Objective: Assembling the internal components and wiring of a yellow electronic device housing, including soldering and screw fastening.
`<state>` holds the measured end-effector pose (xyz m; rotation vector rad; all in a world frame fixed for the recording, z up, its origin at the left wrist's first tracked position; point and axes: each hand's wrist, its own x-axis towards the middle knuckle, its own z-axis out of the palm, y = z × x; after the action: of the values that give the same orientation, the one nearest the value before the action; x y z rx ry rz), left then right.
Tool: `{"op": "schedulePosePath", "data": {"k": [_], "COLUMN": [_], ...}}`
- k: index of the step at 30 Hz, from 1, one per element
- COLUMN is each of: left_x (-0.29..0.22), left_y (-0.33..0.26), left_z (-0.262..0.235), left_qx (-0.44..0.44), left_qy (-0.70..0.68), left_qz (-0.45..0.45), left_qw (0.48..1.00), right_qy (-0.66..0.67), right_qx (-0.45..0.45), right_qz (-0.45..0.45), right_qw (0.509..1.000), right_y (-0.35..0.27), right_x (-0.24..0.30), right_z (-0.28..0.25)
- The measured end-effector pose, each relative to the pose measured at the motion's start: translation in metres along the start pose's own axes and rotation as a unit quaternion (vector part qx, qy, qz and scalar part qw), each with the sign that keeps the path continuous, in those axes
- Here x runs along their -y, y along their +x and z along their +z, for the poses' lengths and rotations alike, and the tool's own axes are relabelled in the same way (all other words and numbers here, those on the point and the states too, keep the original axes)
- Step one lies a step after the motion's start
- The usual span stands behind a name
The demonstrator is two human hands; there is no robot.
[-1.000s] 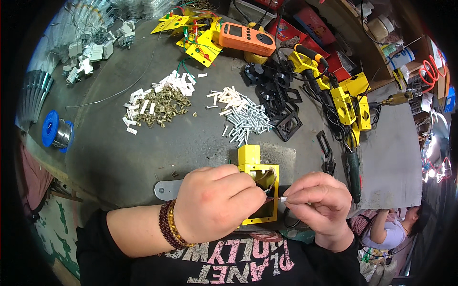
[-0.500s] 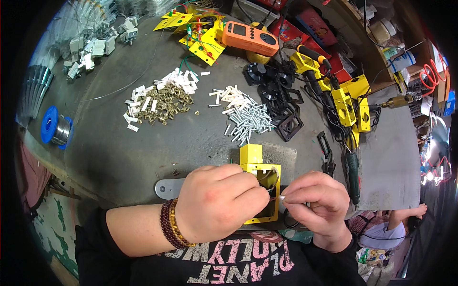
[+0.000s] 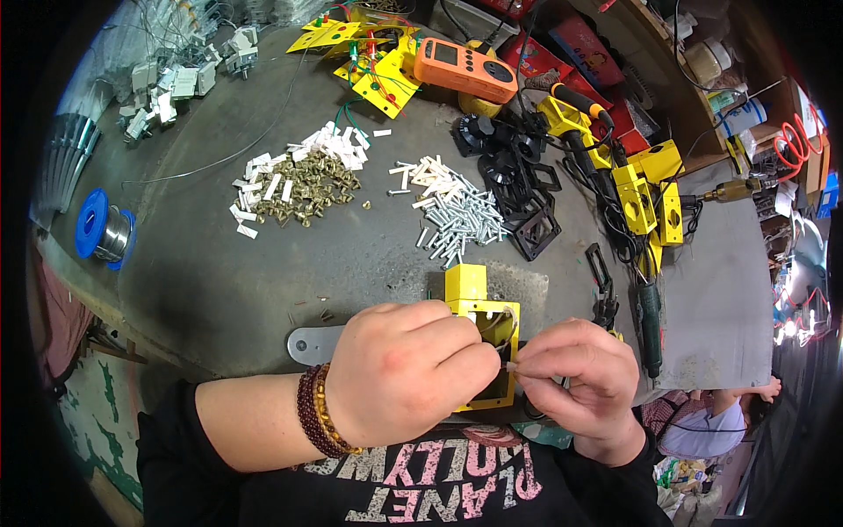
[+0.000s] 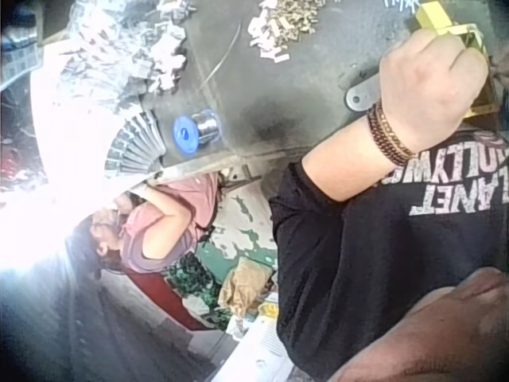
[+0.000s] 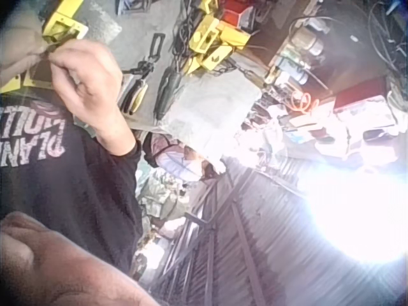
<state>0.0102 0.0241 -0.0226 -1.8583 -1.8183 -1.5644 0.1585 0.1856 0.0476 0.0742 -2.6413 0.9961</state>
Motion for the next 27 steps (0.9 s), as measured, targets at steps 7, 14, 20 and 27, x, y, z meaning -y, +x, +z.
{"op": "schedulePosePath", "data": {"k": [7, 14, 20, 27], "left_x": [-0.002, -0.001, 0.001, -0.002], "left_y": [0.001, -0.002, -0.003, 0.002], "left_z": [0.004, 0.006, 0.004, 0.005], "left_qx": [-0.029, -0.039, -0.040, -0.039], "left_qy": [0.006, -0.039, -0.066, -0.032], "left_qz": [0.029, 0.053, 0.056, 0.067], "left_qw": [0.999, 0.997, 0.995, 0.996], "right_qy": [-0.032, -0.088, -0.123, -0.157], "right_qx": [0.033, 0.077, 0.068, 0.026], "right_qz": [-0.006, -0.059, -0.065, -0.047], "right_qw": [0.999, 0.991, 0.988, 0.986], "right_y": [0.001, 0.011, 0.011, -0.004], "right_x": [-0.002, 0.005, 0.011, 0.013], "right_z": [-0.003, -0.003, -0.007, -0.006]}}
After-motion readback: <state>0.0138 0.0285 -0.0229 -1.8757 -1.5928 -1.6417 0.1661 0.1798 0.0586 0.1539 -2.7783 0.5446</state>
